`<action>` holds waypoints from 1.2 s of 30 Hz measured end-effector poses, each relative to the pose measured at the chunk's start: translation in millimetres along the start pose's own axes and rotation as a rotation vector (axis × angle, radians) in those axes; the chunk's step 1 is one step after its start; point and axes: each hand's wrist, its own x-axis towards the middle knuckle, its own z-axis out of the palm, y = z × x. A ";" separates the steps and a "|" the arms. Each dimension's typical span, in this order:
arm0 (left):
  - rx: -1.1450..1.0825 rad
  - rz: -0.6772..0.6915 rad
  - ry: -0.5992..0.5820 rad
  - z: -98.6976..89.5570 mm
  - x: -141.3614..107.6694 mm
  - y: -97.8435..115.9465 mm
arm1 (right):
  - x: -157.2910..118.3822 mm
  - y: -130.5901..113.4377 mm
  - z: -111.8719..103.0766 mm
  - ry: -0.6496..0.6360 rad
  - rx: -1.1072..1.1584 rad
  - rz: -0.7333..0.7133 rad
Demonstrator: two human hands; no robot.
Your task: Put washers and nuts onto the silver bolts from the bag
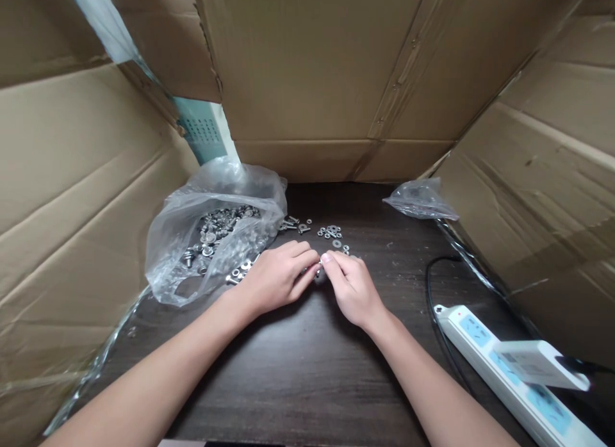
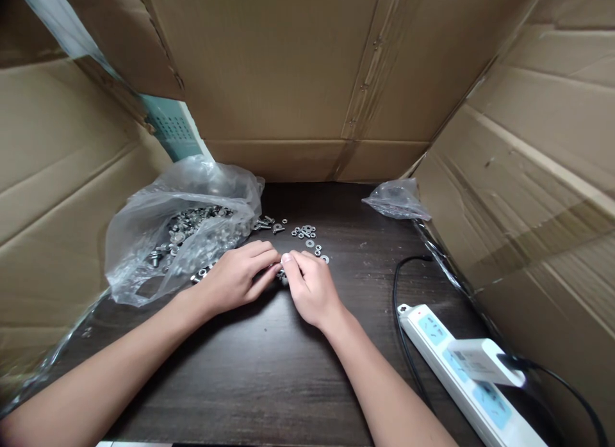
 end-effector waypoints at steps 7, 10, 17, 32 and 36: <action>-0.018 -0.017 -0.004 -1.3 0.7 -2.7 | -0.7 -1.4 -1.3 0.021 -0.035 0.006; -0.022 -0.020 -0.029 -0.4 0.0 -2.1 | -0.5 -1.6 -1.9 -0.005 -0.030 -0.008; -0.040 0.004 -0.045 0.5 -0.6 -1.1 | -0.2 -0.9 -0.2 0.005 -0.032 -0.012; -0.060 -0.006 -0.064 0.3 0.6 2.3 | -2.1 -3.3 -5.6 0.020 -0.102 -0.039; -0.019 0.004 -0.050 0.4 0.0 0.6 | -0.2 -3.0 -2.1 0.035 -0.107 -0.033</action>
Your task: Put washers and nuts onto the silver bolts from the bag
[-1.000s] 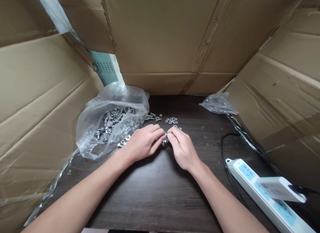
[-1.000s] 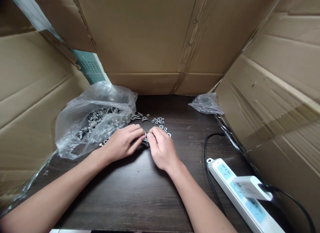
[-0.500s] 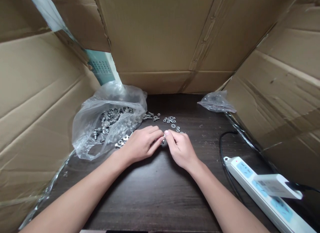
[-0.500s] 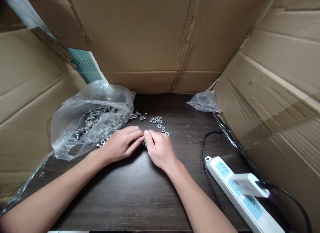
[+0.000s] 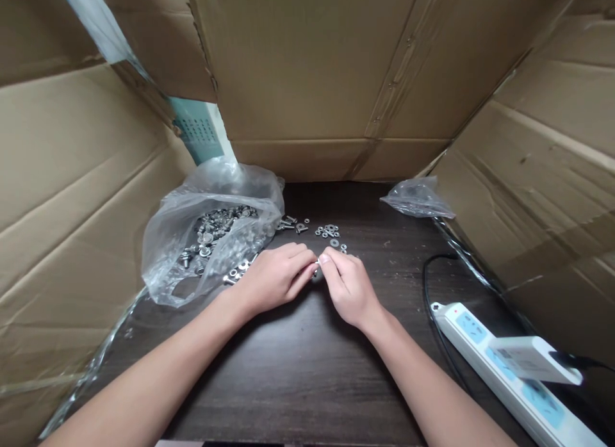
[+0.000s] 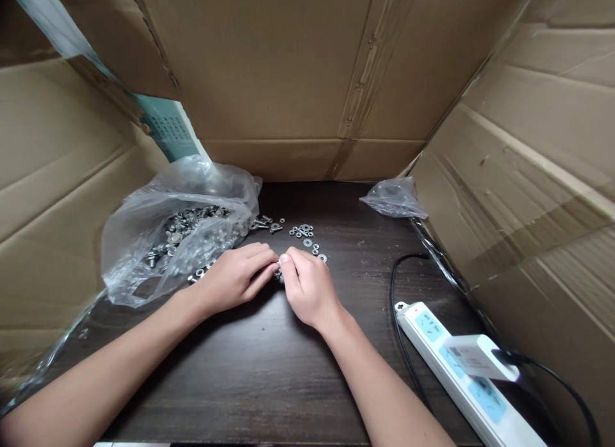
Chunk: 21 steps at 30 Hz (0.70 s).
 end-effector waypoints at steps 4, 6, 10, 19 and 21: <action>0.034 0.008 0.006 0.5 -0.2 -1.1 | 0.8 -0.7 3.4 -0.003 0.035 0.058; 0.031 0.001 -0.002 0.7 -0.3 -1.3 | 0.6 -0.7 4.2 -0.001 0.024 0.081; 0.010 -0.017 -0.018 0.2 -0.3 -0.9 | 0.4 0.7 5.3 0.016 0.017 0.070; -0.031 -0.064 -0.025 -2.7 0.8 -0.3 | -2.0 1.8 3.5 -0.026 0.016 0.042; -0.026 -0.062 -0.034 -2.4 0.7 0.1 | -2.1 1.9 3.3 -0.022 0.014 0.032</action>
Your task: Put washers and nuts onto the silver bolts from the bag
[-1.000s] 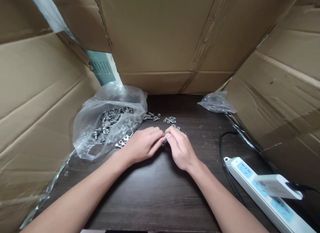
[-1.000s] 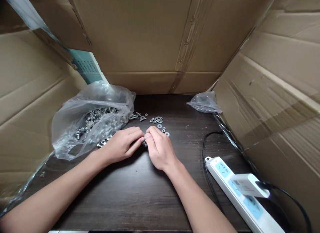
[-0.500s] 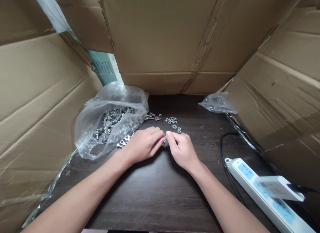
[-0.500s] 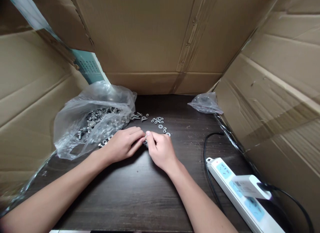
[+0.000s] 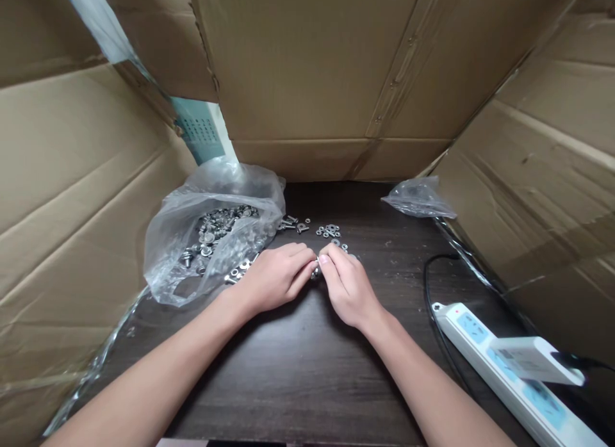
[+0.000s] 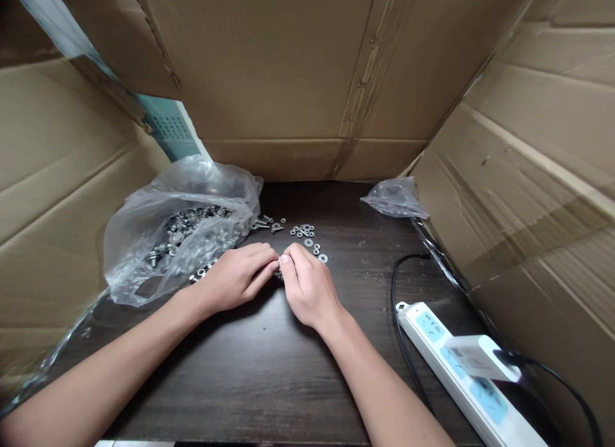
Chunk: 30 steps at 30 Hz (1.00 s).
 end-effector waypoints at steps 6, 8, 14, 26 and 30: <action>0.006 0.021 0.002 1.0 -0.8 0.1 | 1.2 2.7 3.4 0.029 -0.020 -0.033; 0.016 0.025 -0.003 1.3 -0.7 0.1 | 1.3 3.5 3.7 0.017 -0.030 -0.024; 0.038 0.014 -0.016 2.4 -0.8 0.3 | -0.1 6.2 3.3 -0.005 -0.076 0.006; -0.007 0.017 0.025 3.7 -0.9 -1.6 | -1.3 3.5 0.9 -0.032 -0.042 0.067; -0.032 -0.008 0.026 3.3 -0.7 -2.5 | -1.7 -1.1 -1.3 -0.055 -0.055 0.099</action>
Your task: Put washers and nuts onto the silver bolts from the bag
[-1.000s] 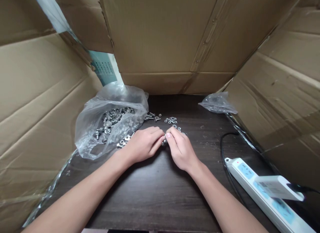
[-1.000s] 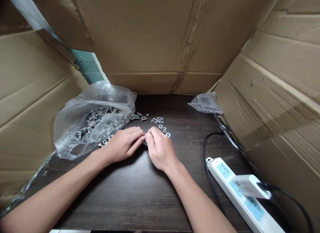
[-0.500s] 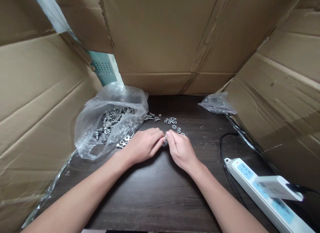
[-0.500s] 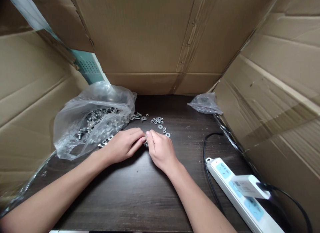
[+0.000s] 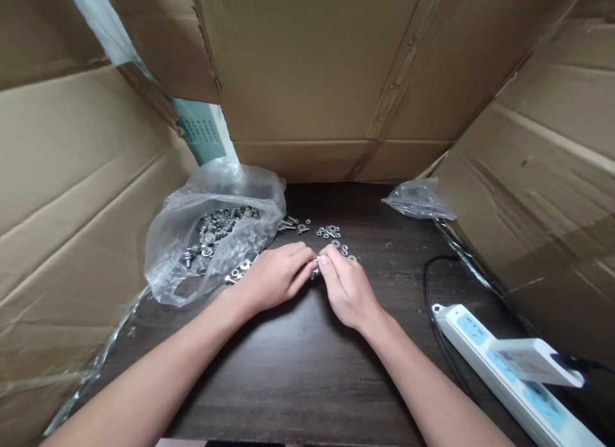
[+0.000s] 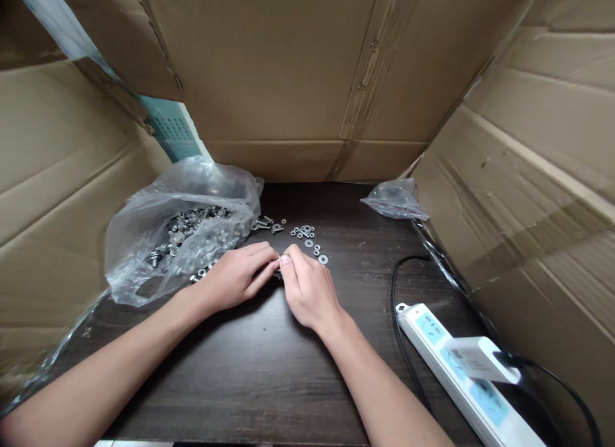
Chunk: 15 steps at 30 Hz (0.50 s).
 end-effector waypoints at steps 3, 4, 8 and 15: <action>0.000 0.009 0.002 0.2 0.0 0.3 | 0.5 0.2 0.7 0.009 0.023 -0.017; 0.002 0.017 0.006 0.3 0.0 0.5 | 0.7 0.8 1.4 0.020 0.028 -0.026; 0.026 0.054 0.027 0.9 -0.4 0.7 | 2.2 3.3 4.8 0.068 0.014 -0.076; 0.071 0.078 0.005 0.8 -0.5 0.5 | 4.8 4.7 5.3 0.082 0.030 -0.057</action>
